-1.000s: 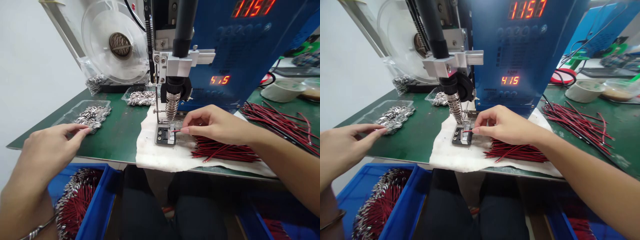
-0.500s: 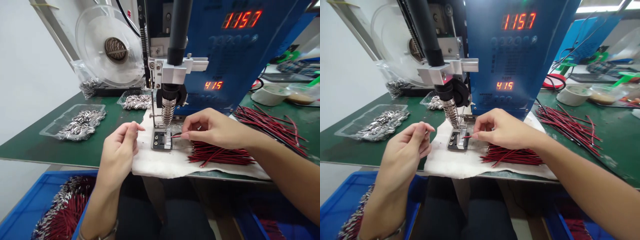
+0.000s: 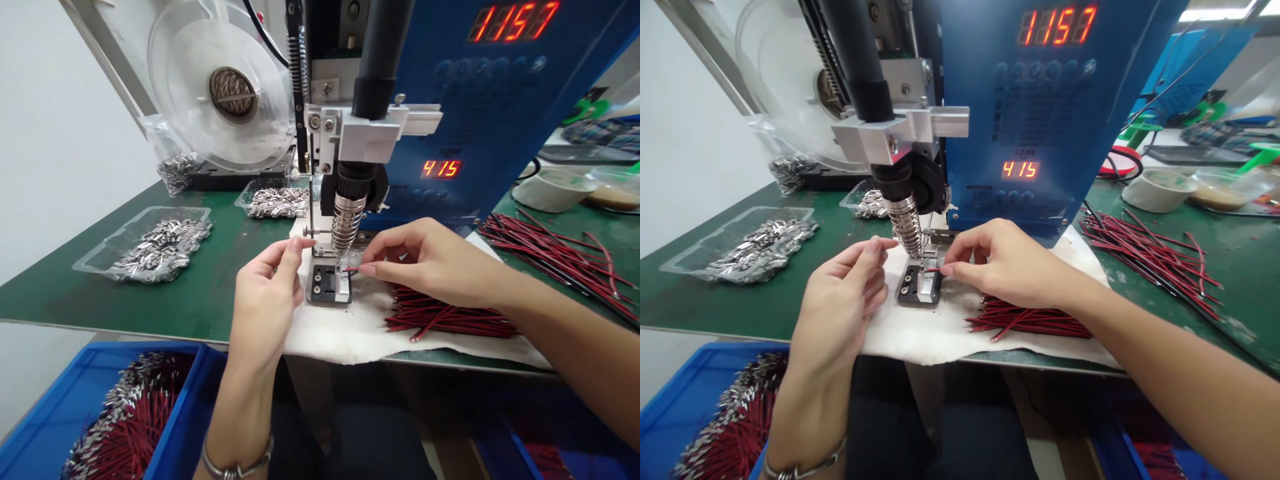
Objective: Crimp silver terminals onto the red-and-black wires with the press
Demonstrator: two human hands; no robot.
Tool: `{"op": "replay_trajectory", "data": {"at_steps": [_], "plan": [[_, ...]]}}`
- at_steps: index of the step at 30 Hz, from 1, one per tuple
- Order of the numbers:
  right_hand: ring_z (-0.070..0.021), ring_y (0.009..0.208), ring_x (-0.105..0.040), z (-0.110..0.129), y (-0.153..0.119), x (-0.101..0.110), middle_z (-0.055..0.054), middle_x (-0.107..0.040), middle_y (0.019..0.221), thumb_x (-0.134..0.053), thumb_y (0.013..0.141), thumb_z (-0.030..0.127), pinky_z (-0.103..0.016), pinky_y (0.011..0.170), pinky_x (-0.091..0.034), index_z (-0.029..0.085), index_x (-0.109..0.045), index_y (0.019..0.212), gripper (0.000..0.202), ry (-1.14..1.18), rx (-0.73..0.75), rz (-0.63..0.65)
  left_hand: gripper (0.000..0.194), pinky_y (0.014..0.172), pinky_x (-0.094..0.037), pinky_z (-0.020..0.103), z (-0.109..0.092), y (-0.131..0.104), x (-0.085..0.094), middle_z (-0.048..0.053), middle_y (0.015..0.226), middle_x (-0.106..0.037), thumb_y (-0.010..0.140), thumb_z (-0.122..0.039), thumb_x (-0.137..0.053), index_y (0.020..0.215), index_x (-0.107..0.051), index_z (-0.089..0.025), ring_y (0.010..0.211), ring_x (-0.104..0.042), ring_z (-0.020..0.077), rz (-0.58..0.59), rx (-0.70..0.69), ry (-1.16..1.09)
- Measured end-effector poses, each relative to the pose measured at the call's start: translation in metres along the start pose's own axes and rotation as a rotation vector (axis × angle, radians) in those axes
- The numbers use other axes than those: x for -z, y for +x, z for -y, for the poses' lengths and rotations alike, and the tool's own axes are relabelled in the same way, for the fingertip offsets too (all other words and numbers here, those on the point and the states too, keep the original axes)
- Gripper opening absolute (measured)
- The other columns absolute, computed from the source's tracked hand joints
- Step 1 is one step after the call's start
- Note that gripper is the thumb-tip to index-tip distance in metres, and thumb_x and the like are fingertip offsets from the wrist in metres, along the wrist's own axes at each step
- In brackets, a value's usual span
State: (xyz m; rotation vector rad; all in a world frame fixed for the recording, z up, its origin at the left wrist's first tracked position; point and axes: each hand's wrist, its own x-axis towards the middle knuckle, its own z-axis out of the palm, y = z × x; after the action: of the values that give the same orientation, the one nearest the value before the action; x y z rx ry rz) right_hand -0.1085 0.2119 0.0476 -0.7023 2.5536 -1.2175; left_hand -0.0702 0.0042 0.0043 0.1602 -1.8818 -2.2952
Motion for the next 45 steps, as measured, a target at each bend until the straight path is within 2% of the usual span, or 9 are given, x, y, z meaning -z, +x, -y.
{"op": "replay_trajectory", "data": {"at_steps": [3,8,13,19,25,28,35,45], "plan": [[-0.0107,0.057,-0.045,-0.0002,0.0011,-0.0019,0.000,-0.064,0.066,-0.070,0.083,0.042,-0.026,0.051,-0.033,0.018,-0.076,0.081,0.025,-0.009,0.016,-0.010,0.022,0.040,-0.015,0.025,-0.0015,-0.0015,-0.0012,-0.004,0.059,-0.034,0.083,-0.042,-0.073,0.095,-0.075,-0.022,0.045,-0.021,0.0063,0.023,0.000,-0.008],[-0.0106,0.055,-0.045,-0.0006,0.0017,-0.0048,0.001,-0.063,0.062,-0.070,0.084,0.043,-0.026,0.049,-0.033,0.019,-0.077,0.081,0.025,-0.041,0.036,-0.037,0.022,0.036,-0.021,0.018,-0.0013,-0.0015,-0.0061,-0.003,0.073,-0.053,0.079,-0.032,-0.079,0.097,-0.069,-0.021,0.043,-0.029,0.0013,0.015,-0.007,-0.081],[-0.0105,0.052,-0.047,-0.0011,0.0027,-0.0068,0.001,-0.063,0.060,-0.066,0.086,0.042,-0.025,0.047,-0.033,0.019,-0.078,0.081,0.026,-0.094,0.047,-0.089,0.023,0.036,-0.022,0.014,0.0009,-0.0029,-0.0069,-0.003,0.070,-0.055,0.079,-0.033,-0.081,0.088,-0.069,-0.017,0.042,-0.029,-0.0007,0.017,-0.019,-0.060],[-0.0098,0.051,-0.047,-0.0003,0.0029,-0.0079,0.002,-0.063,0.058,-0.066,0.086,0.040,-0.025,0.046,-0.032,0.020,-0.079,0.080,0.024,-0.111,0.050,-0.090,0.028,0.038,-0.016,0.014,0.0052,-0.0059,-0.0020,-0.006,0.054,-0.042,0.079,-0.043,-0.080,0.091,-0.075,-0.018,0.043,-0.022,0.0002,0.053,0.039,0.036],[-0.0092,0.049,-0.046,0.0016,0.0016,-0.0078,0.002,-0.061,0.056,-0.068,0.085,0.038,-0.024,0.046,-0.032,0.019,-0.079,0.079,0.023,-0.107,0.048,-0.110,0.025,0.038,-0.018,0.014,0.0046,-0.0083,0.0010,-0.003,0.076,-0.061,0.080,-0.041,-0.080,0.092,-0.074,-0.020,0.045,-0.025,-0.0021,0.075,0.033,0.084],[-0.0089,0.048,-0.045,0.0023,0.0015,-0.0077,0.002,-0.059,0.054,-0.068,0.085,0.039,-0.024,0.044,-0.031,0.019,-0.079,0.078,0.024,-0.101,0.056,-0.120,0.025,0.039,-0.018,0.014,0.0045,-0.0082,0.0009,-0.003,0.075,-0.060,0.078,-0.041,-0.082,0.086,-0.072,-0.019,0.046,-0.027,-0.0019,0.072,0.026,0.082],[-0.0086,0.048,-0.046,0.0027,0.0006,-0.0071,0.003,-0.059,0.053,-0.068,0.085,0.035,-0.023,0.044,-0.033,0.019,-0.078,0.078,0.020,-0.105,0.056,-0.113,0.027,0.042,-0.018,0.015,0.0062,-0.0071,-0.0019,-0.004,0.057,-0.047,0.075,-0.044,-0.083,0.083,-0.076,-0.019,0.047,-0.027,0.0007,0.021,0.033,0.166],[-0.0086,0.047,-0.044,0.0060,-0.0003,-0.0078,0.003,-0.058,0.051,-0.069,0.085,0.034,-0.024,0.044,-0.032,0.019,-0.078,0.076,0.019,-0.116,0.059,-0.139,0.027,0.044,-0.018,0.018,0.0062,-0.0077,-0.0013,-0.004,0.057,-0.041,0.076,-0.046,-0.081,0.084,-0.077,-0.021,0.049,-0.026,0.0030,0.010,0.011,0.273]]}}
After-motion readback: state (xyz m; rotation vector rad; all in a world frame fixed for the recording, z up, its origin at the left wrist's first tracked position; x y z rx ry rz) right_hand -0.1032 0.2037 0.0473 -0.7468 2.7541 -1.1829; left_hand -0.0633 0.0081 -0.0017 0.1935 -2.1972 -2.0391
